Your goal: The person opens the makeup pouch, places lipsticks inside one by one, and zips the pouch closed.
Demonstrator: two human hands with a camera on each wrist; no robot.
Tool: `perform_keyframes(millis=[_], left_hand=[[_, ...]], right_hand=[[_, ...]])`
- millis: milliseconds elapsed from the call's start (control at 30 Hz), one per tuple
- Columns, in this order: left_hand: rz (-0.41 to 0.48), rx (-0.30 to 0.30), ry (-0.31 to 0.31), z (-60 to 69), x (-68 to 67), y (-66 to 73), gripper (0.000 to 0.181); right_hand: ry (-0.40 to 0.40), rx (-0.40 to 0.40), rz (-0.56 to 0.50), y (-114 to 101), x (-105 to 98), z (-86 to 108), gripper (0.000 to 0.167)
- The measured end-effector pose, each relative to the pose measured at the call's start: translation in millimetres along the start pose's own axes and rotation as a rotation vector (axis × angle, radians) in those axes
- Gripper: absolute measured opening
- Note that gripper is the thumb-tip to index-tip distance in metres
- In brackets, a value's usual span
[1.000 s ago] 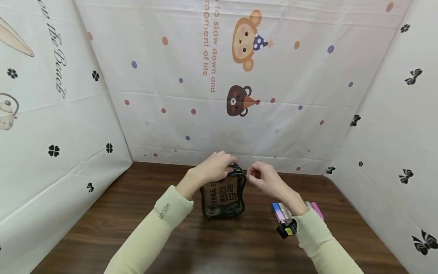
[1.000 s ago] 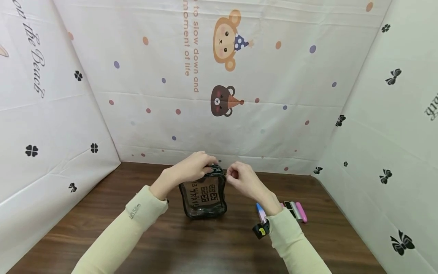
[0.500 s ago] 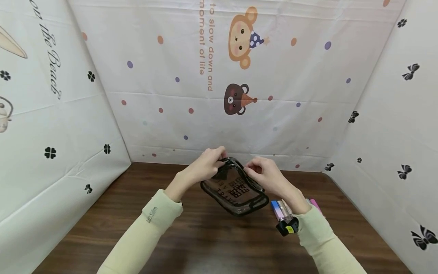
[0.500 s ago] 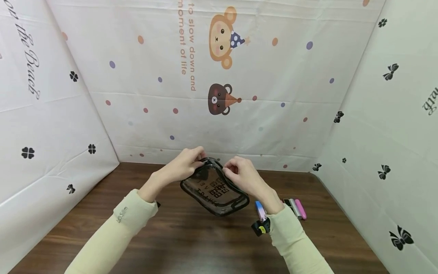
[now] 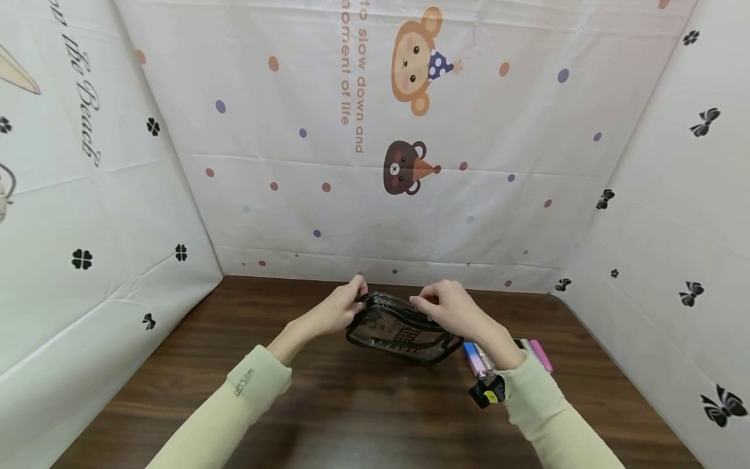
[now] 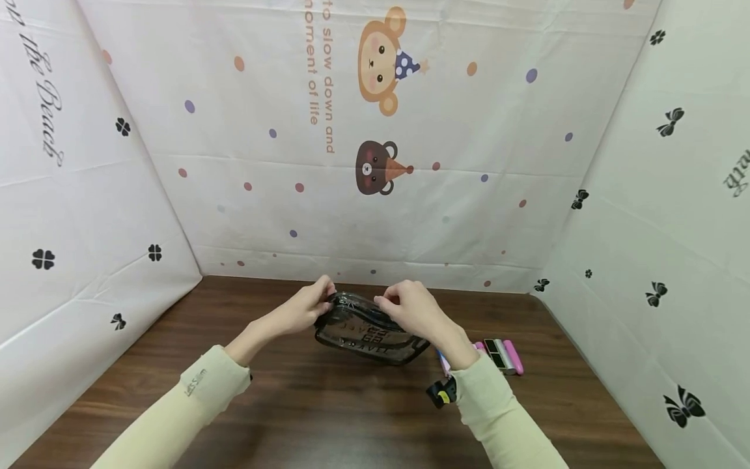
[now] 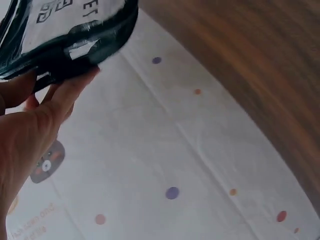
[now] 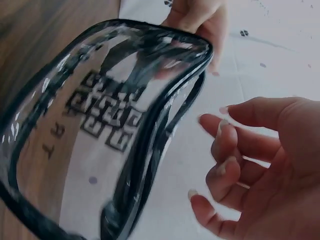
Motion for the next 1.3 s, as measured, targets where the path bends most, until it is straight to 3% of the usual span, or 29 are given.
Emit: perform_keyframes(millis=[133,333,500,733,933,1067,1300], left_hand=[[0.023,-0.045,-0.113,7.3,3.3,-6.9,0.012],[0.049,-0.117,-0.283,15.5,13.3,-18.0,0.008],[-0.001,-0.091,-0.288,18.2,19.4,-25.4,0.011],[0.001,-0.078,-0.282,18.6,19.7,-29.3,0.015],[-0.002,-0.076,-0.293,19.2,20.4,-31.8,0.019],[0.010,-0.073,-0.312,20.8,21.6,-31.8,0.017],[0.023,-0.083,-0.318,23.2,20.7,-31.8,0.016]], right_hand=[[-0.009,0.038,0.052,-6.8,10.5,-3.0,0.041],[-0.038,0.085,0.130,-17.7,30.6,-10.6,0.041],[-0.074,0.104,0.196,-26.7,46.5,-17.0,0.040],[-0.034,0.079,0.360,-41.4,65.7,-24.3,0.046],[-0.039,0.145,0.467,-52.5,75.2,-31.3,0.050],[-0.072,0.186,0.470,-56.6,79.3,-33.8,0.049],[-0.079,0.159,0.412,-61.6,82.9,-35.3,0.046]])
Point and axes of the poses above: each hand's wrist, its own z-axis away from the middle knuckle, its own x-axis out of the palm, y = z × x, the point moved 2 cm from there along -z, towards the middle knuckle, and after that the axes turned 1 degree about y, right-handed, at the moved point
